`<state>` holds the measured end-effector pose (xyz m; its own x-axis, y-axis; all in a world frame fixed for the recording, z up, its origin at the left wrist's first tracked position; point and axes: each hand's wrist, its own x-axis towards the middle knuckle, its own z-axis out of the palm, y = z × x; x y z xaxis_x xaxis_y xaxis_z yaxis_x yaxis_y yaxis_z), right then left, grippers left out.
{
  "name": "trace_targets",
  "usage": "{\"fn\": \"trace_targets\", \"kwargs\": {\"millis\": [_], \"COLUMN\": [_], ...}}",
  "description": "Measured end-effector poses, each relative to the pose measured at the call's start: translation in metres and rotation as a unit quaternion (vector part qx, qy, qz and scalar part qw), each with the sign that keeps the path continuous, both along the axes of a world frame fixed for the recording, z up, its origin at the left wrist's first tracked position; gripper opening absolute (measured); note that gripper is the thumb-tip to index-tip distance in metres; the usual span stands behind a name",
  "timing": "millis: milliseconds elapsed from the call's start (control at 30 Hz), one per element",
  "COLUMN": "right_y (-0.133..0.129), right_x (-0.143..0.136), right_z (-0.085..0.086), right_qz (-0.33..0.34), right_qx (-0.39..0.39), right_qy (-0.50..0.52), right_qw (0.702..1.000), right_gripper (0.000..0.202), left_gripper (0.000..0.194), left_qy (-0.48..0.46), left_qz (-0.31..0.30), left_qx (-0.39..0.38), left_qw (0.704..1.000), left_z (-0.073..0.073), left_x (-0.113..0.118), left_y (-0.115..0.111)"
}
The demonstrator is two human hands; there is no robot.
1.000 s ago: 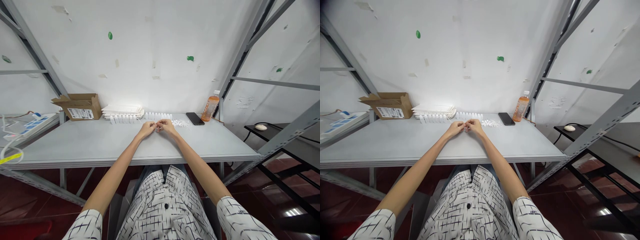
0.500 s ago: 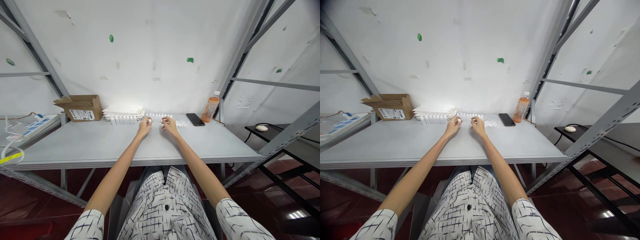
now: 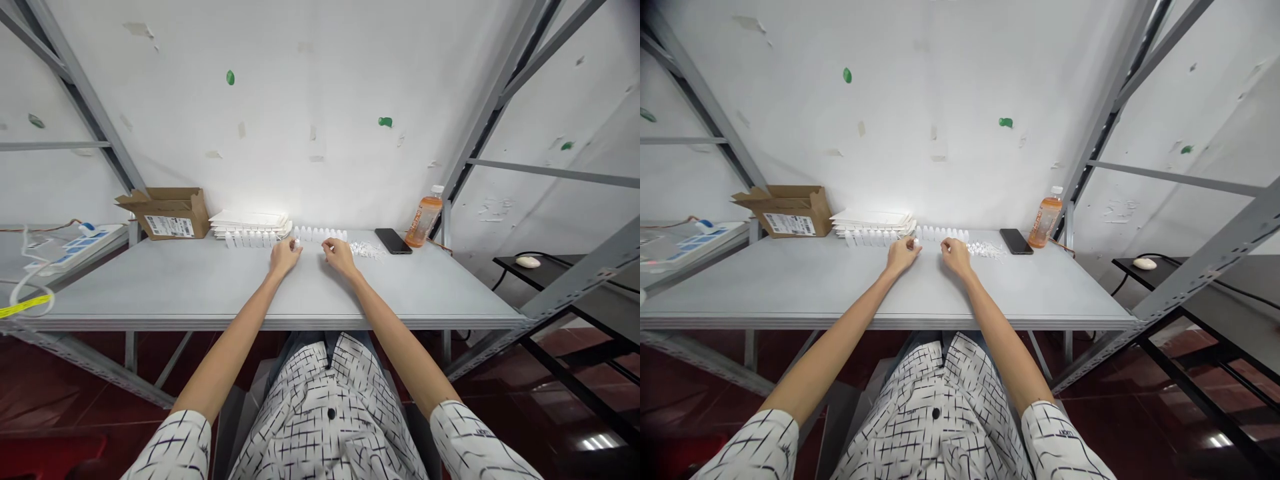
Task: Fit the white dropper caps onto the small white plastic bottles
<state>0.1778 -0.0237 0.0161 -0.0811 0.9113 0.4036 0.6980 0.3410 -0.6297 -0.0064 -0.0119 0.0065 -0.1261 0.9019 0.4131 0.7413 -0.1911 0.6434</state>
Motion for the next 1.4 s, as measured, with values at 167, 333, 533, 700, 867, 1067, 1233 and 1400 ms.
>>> {"fn": "trace_targets", "kwargs": {"millis": [167,333,533,700,867,1067,1233,1400], "right_y": [-0.004,-0.006,-0.005,-0.005,-0.005,-0.006,-0.006,-0.004], "right_x": [0.001,-0.001,0.000,0.001,0.001,0.002,0.002,0.001], "right_z": [0.002,0.003,0.002,0.002,0.001,0.002,0.003,0.003], "right_qz": [0.003,0.000,0.005,0.009,0.011,0.009,0.012,0.007], "right_qx": [0.013,0.012,0.009,0.009,0.003,-0.001,-0.004,-0.003], "right_qy": [-0.040,-0.063,-0.079,-0.091,-0.090,-0.097,-0.100,-0.104], "right_qw": [0.999,0.998,0.997,0.996,0.996,0.995,0.995,0.995], "right_gripper": [0.024,0.024,0.024,0.024,0.025,0.026,0.027,0.026], "left_gripper": [0.014,0.022,0.019,0.015,0.016,0.029,0.022,0.016], "left_qy": [0.050,0.042,0.026,0.036,0.023,-0.015,-0.026,-0.016], "left_qz": [0.071,0.124,0.201,0.247,0.249,0.234,0.222,0.209], "left_qx": [-0.031,-0.028,-0.044,-0.034,-0.031,-0.037,-0.026,-0.024], "left_qw": [0.996,0.991,0.978,0.968,0.968,0.972,0.974,0.977], "left_z": [0.006,0.004,0.006,0.004,0.003,0.004,0.003,0.002], "left_x": [-0.027,-0.092,-0.161,-0.190,-0.206,-0.213,-0.210,-0.204], "left_y": [-0.020,-0.033,-0.032,-0.026,-0.009,0.010,0.012,0.012]}}
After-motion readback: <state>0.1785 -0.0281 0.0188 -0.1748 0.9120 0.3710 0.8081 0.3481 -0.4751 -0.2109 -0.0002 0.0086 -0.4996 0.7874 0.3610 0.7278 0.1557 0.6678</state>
